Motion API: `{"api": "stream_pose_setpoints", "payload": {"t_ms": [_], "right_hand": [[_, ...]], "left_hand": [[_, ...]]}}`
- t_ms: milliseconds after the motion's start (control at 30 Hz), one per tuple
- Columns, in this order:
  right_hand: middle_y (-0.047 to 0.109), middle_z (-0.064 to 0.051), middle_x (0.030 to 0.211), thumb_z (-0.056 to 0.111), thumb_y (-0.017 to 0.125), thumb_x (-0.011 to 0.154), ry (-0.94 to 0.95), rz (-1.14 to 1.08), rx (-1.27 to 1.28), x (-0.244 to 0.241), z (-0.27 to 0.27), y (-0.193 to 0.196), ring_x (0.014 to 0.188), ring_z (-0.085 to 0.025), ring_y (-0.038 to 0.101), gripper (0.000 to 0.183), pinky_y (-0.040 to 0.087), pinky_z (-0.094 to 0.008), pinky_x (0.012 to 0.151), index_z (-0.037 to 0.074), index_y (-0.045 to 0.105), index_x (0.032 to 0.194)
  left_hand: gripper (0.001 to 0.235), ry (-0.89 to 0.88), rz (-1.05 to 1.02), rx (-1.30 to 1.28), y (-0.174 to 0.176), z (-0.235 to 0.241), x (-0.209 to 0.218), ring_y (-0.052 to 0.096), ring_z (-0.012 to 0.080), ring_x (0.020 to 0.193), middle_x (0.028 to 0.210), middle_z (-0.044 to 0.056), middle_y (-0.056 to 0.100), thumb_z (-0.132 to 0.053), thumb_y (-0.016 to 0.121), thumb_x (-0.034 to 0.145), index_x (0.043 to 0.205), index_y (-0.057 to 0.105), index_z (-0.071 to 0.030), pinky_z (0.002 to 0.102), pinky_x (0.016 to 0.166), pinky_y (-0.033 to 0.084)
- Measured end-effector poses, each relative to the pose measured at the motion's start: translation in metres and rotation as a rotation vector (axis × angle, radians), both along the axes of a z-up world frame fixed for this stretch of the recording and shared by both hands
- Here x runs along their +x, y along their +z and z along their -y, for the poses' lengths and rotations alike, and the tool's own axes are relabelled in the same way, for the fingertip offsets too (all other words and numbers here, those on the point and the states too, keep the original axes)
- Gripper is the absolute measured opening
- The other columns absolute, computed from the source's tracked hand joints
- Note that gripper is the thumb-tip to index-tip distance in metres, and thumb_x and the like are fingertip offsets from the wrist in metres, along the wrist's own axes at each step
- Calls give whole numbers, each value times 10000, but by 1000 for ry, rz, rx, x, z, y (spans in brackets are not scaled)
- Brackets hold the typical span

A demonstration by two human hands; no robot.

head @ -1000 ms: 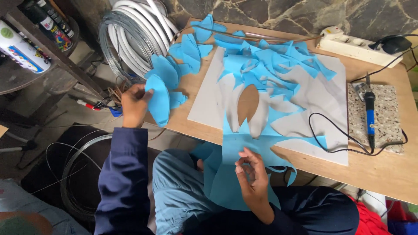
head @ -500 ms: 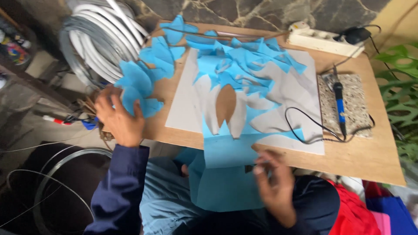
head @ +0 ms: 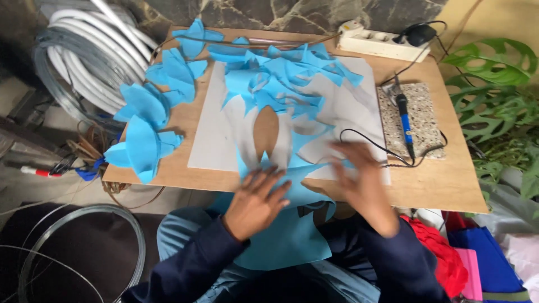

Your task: Using a hot cutting tool to trace a wooden template and cut out shapes from blue synthetic fabric.

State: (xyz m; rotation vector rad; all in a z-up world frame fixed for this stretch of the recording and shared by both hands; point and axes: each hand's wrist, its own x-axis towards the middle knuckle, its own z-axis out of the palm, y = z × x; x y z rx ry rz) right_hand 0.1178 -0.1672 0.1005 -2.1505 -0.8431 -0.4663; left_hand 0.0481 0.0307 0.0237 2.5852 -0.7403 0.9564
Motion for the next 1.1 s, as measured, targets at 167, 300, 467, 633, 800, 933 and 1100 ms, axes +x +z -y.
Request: {"api": "stream_pose_setpoints", "payload": {"t_ms": [167,300,467,633,800,933,1100], "right_hand": [[621,-226,857,244,592,800,98,0,-247,63,-93,-39,827,-393,602,341,489,-475,701,-33,559,996],[548,-212,1062,609,641,659,-195,-209,-792,110,-151,-66,974,-419,541,800,474,-536,739,54,369,1168],[521,-245,1038,543,708,607,-115,-252,-678,111,-153,-60,925,-446,554,829,473,-552,711,54,358,1177],[499,-287,1102,413,708,655,11,-494,-363,98,-147,-34,1021,-471,518,834,439,-535,813,-51,329,1235],[550,-294,1109,305,664,725,-32,-325,-113,114,-141,-40,1035,-464,524,740,423,-534,879,16,304,1304],[614,-202,831,327,690,725,126,-129,245,87,-89,15,831,-357,609,707,456,-444,712,80,322,1276],[530,-257,1099,87,674,755,127,-359,457,26,1,51,957,-375,584,719,497,-499,772,159,262,1340]], "left_hand": [[403,120,28,104,-7,32,-20,454,342,1150,1183,167,498,-313,571,797,1113,529,-67,481,960,346],[543,259,-88,85,-8,42,-24,391,343,1215,1211,182,486,-426,594,753,1121,526,-33,521,1024,267],[464,232,-109,36,-11,36,-15,449,351,1154,1079,169,554,-427,601,760,1003,571,-33,567,1009,252],[383,247,-83,48,-21,26,3,421,358,1157,1131,166,499,-314,621,760,1019,543,-43,604,991,235],[519,240,-106,-22,-39,20,18,443,324,1046,1004,113,473,-378,700,669,1031,564,-33,572,981,279],[451,263,-133,-35,-38,11,26,442,304,984,925,73,440,-361,718,652,955,581,-57,568,977,291],[409,363,-150,-37,-44,0,39,471,261,961,825,23,468,-337,697,657,946,524,-105,500,981,303]]}}
